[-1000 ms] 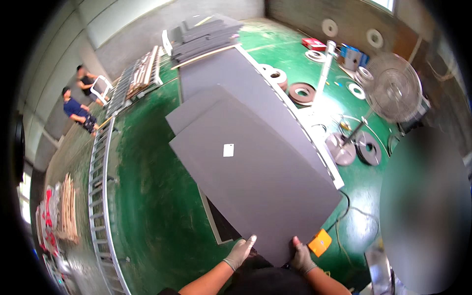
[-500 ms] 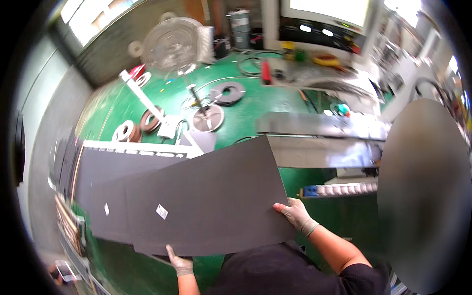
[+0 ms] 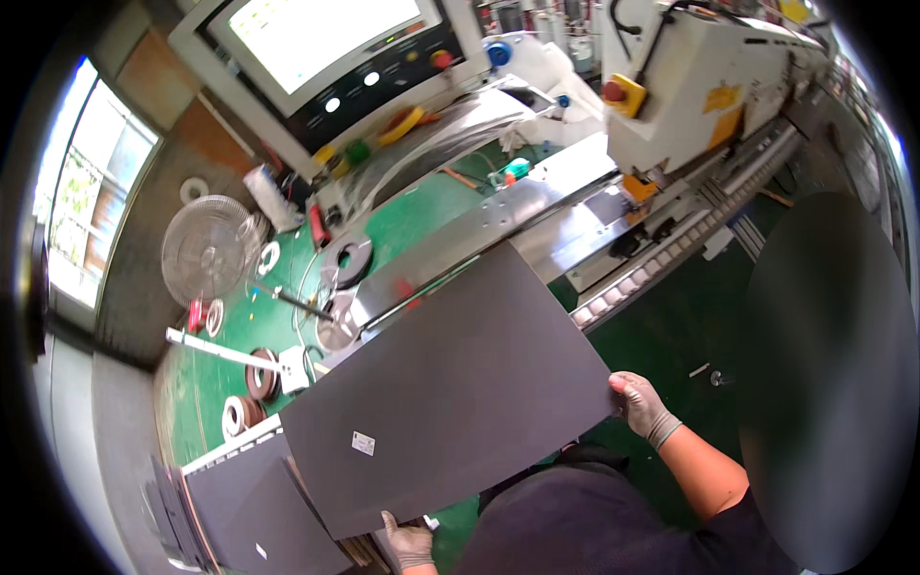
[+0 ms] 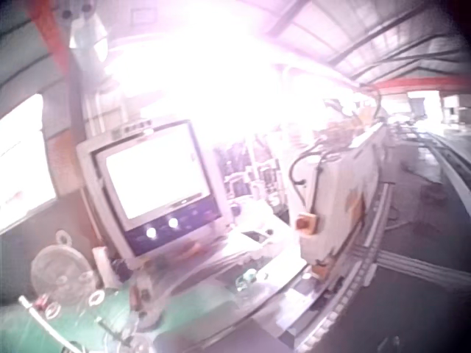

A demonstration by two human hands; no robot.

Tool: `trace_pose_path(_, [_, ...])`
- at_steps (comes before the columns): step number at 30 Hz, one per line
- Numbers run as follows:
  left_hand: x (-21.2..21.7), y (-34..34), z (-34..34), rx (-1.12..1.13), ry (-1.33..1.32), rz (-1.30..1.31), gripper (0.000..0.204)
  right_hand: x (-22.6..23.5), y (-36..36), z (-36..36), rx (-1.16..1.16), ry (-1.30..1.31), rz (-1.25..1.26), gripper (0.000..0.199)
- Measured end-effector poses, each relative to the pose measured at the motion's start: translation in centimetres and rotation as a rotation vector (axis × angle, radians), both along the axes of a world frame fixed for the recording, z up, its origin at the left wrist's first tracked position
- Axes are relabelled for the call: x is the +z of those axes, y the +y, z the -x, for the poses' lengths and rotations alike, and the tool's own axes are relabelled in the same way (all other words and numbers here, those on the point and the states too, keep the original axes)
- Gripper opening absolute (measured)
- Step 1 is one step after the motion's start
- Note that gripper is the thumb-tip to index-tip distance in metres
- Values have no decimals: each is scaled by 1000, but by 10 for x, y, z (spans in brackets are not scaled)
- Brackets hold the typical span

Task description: The person processes wood panels by picking them up from a stack, feeding them into an edge-banding machine, and then returning the panels to the stack.

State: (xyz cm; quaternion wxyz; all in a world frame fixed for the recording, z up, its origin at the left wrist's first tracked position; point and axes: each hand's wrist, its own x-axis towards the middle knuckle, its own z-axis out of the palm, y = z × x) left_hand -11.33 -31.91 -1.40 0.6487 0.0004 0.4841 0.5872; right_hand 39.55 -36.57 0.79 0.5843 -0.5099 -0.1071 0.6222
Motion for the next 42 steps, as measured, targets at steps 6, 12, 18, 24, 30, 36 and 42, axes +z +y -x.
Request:
trace_pose_path(6, [1, 37, -51, -206, -23, 59, 51, -8, 24, 52, -375, 434, -20, 42])
trace_pose_path(12, [-20, 25, -40, -547, 101, 215, 73, -73, 36, 74, -336, 237, 63, 78])
trace_pose_path(18, [65, 48, -69, -287, 194, 345, 59, -56, 47, 21, -759, 494, 50, 62])
trace_pose_path(24, [-6, 28, -46, -1469, 1336, 306, 44, -17, 45, -71, -818, 494, -53, 46])
trace_pose_path(30, [26, 44, -140, -1635, 748, 61, 71, -37, 26, -199, -848, 450, -145, 40])
trace_pose_path(36, [27, 63, -209, -1934, 709, -226, 84, -24, 21, -240, -1137, 93, -182, 49])
trace_pose_path(42, [7, 87, -228, -2109, 677, -408, 67, -27, 44, -47, -715, 563, -176, 63])
